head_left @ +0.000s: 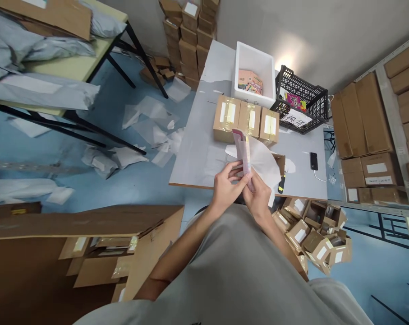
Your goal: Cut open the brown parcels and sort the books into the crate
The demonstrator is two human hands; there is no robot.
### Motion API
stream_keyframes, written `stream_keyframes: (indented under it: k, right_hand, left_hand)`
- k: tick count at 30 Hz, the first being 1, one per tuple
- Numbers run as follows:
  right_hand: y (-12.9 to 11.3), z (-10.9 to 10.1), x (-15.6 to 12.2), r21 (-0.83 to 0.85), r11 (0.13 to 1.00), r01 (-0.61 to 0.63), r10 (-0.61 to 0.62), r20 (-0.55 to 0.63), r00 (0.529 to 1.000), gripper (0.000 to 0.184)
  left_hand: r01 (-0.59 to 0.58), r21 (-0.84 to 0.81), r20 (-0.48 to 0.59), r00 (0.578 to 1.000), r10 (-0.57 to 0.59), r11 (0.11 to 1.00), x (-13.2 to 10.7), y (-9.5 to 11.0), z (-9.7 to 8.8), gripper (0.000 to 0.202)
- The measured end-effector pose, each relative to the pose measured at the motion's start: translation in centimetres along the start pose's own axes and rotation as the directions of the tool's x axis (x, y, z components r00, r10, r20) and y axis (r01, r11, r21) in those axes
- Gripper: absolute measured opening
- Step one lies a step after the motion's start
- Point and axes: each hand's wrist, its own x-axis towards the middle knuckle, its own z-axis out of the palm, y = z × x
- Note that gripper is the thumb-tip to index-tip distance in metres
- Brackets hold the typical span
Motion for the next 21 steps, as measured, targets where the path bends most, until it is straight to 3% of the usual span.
stream_keyframes:
  k: [5, 7, 10, 12, 15, 17, 19, 21]
  right_hand:
    - [0.5, 0.0, -0.2, 0.037, 0.992, 0.121, -0.122, 0.019, 0.992, 0.055]
    - [0.5, -0.4, 0.0, 0.094, 0.99, 0.109, -0.113, 0.036, 0.993, 0.056]
    - [0.6, -1.2, 0.6, 0.173, 0.984, -0.051, 0.055, -0.015, 0.998, 0.064]
    - [0.9, -1.9, 1.2, 0.264, 0.947, -0.183, 0.212, -0.085, 0.974, 0.071]
    - [2.1, -2.6, 2.2, 0.464, 0.815, -0.348, 0.427, -0.073, 0.901, 0.056]
    - [3.2, -3.0, 2.8, 0.598, 0.663, -0.45, 0.557, 0.009, 0.831, 0.049]
    - [4.4, -3.4, 3.3, 0.709, 0.502, -0.495, 0.633, 0.09, 0.769, 0.049]
    - [5.4, -3.6, 3.6, 0.776, 0.404, -0.485, 0.65, 0.13, 0.749, 0.051]
  left_hand:
    - [-0.013, 0.048, -0.05, 0.999, 0.016, 0.999, 1.1, -0.2, -0.5, 0.025]
    - [0.002, 0.008, -0.094, 0.996, -0.001, 1.0, 1.9, -0.3, -1.2, 0.021]
    - [0.068, -0.134, -0.172, 0.981, -0.091, 0.989, 2.9, -0.2, -2.3, 0.022]
    - [0.111, -0.242, -0.187, 0.969, -0.158, 0.964, 3.2, 0.1, -2.9, 0.023]
    - [0.142, -0.33, -0.162, 0.965, -0.205, 0.933, 3.4, 0.4, -3.6, 0.021]
    - [0.144, -0.344, -0.146, 0.968, -0.205, 0.928, 3.5, 0.4, -4.1, 0.02]
    - [0.145, -0.368, -0.146, 0.967, -0.211, 0.919, 3.7, 0.1, -4.8, 0.018]
    - [0.177, -0.415, -0.152, 0.954, -0.259, 0.892, 3.9, -0.4, -5.6, 0.019]
